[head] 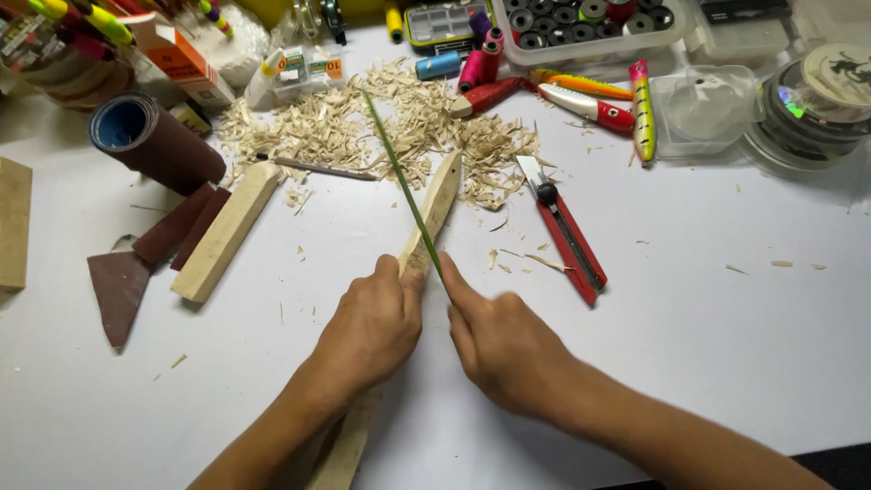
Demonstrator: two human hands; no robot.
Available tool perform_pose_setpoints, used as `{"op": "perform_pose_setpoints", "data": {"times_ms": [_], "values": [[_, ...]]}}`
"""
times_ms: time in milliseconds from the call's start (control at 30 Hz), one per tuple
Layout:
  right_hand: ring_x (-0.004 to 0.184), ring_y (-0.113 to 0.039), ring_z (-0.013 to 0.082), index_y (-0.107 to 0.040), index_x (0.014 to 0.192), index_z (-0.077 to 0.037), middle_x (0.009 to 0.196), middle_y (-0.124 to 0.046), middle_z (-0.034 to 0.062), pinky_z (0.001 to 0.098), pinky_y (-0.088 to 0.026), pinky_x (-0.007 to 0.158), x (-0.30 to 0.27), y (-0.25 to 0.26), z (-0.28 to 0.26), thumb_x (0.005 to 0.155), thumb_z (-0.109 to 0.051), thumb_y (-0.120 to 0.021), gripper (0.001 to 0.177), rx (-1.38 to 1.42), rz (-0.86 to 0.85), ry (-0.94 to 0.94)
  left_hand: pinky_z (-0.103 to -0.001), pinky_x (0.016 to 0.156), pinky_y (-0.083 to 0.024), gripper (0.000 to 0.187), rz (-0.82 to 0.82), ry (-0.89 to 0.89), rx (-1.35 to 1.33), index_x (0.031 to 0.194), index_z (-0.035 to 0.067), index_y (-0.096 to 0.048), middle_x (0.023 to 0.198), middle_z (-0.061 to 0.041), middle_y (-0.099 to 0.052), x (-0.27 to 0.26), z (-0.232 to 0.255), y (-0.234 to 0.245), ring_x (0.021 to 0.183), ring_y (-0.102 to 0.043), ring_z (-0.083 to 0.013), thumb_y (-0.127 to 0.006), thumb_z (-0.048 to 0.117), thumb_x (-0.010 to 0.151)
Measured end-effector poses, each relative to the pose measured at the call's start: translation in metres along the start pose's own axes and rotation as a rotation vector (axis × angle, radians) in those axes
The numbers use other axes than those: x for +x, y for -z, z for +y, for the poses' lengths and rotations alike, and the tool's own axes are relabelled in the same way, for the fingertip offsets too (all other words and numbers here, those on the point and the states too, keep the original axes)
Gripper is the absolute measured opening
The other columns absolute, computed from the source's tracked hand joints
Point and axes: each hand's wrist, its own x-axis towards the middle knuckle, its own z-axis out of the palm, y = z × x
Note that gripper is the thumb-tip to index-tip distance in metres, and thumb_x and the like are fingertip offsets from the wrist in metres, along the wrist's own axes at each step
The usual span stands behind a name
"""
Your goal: The person uses a green ruler to measure and mark a wooden plank, then uses a red utility knife to carve and shape the wood. The person repeatedly shaves off thin layers of wood to refine the plank's shape.
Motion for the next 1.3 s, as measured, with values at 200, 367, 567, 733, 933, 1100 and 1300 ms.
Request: {"op": "perform_pose_setpoints", "data": {"times_ms": [200, 367, 567, 733, 933, 1100, 1300], "values": [[0.033, -0.036, 0.0216, -0.039, 0.159, -0.024, 0.050, -0.036, 0.0073, 0.0316, -0.045, 0.039, -0.110, -0.070, 0.062, 0.090, -0.012, -0.058, 0.073, -0.099, 0.101, 0.068, -0.054, 0.066, -0.041, 0.034, -0.030, 0.134, -0.094, 0.091, 0.007, -0.044, 0.077, -0.025, -0.064, -0.003, 0.002, 0.003, 0.068, -0.055, -0.0451, -0.038, 0.037, 0.106], [0.034, -0.044, 0.0213, -0.035, 0.162, -0.044, 0.042, -0.043, 0.0099, 0.0300, -0.054, 0.051, -0.071, -0.031, 0.029, 0.094, -0.028, -0.060, 0.074, 0.023, -0.035, -0.272, -0.060, 0.070, -0.043, 0.035, -0.081, 0.103, 0.002, 0.098, 0.007, -0.044, 0.088, -0.029, -0.065, -0.007, 0.009, 0.004, 0.077, -0.058, -0.0509, -0.034, 0.039, 0.108], [0.052, -0.059, 0.0463, -0.036, 0.162, -0.029, 0.062, -0.062, 0.0305, 0.0514, -0.045, 0.056, 0.033, 0.016, -0.006, 0.097, -0.021, -0.044, 0.066, 0.057, 0.036, -0.093, -0.061, 0.070, -0.041, 0.033, -0.042, 0.074, 0.018, 0.098, 0.009, -0.043, 0.084, -0.029, -0.065, -0.005, 0.004, -0.003, 0.079, -0.057, -0.0557, -0.036, 0.040, 0.107], [0.044, -0.057, 0.0473, -0.031, 0.163, -0.017, 0.057, -0.062, 0.0321, 0.0565, -0.044, 0.055, 0.018, 0.004, 0.001, 0.099, -0.018, -0.047, 0.066, 0.041, 0.056, 0.000, -0.059, 0.073, -0.044, 0.038, -0.070, 0.123, -0.036, 0.097, 0.006, -0.046, 0.090, -0.029, -0.068, -0.003, 0.010, 0.003, 0.082, -0.060, -0.0513, -0.035, 0.041, 0.106], [0.036, -0.041, 0.0197, -0.037, 0.161, -0.046, 0.045, -0.040, 0.0054, 0.0297, -0.053, 0.051, -0.101, -0.054, 0.048, 0.095, -0.025, -0.059, 0.073, 0.054, -0.046, -0.279, -0.052, 0.067, -0.042, 0.039, -0.064, 0.176, -0.053, 0.091, 0.009, -0.044, 0.077, -0.021, -0.064, -0.005, 0.012, 0.006, 0.069, -0.055, -0.0402, -0.035, 0.043, 0.107], [0.034, -0.049, 0.0308, -0.037, 0.161, -0.035, 0.043, -0.050, 0.0156, 0.0387, -0.051, 0.050, -0.079, -0.034, 0.042, 0.095, -0.025, -0.058, 0.070, 0.079, -0.008, -0.197, -0.056, 0.072, -0.042, 0.040, -0.088, 0.165, 0.015, 0.094, 0.008, -0.044, 0.084, -0.024, -0.067, -0.009, 0.022, 0.002, 0.076, -0.058, -0.0467, -0.032, 0.044, 0.107], [0.057, -0.058, 0.0518, -0.035, 0.161, -0.015, 0.066, -0.062, 0.0361, 0.0578, -0.045, 0.061, 0.020, 0.009, 0.010, 0.098, -0.021, -0.046, 0.065, 0.061, 0.061, -0.002, -0.058, 0.072, -0.042, 0.035, -0.070, 0.133, 0.071, 0.097, 0.010, -0.042, 0.087, -0.024, -0.068, -0.011, 0.022, -0.001, 0.079, -0.058, -0.0504, -0.034, 0.042, 0.107]]}}
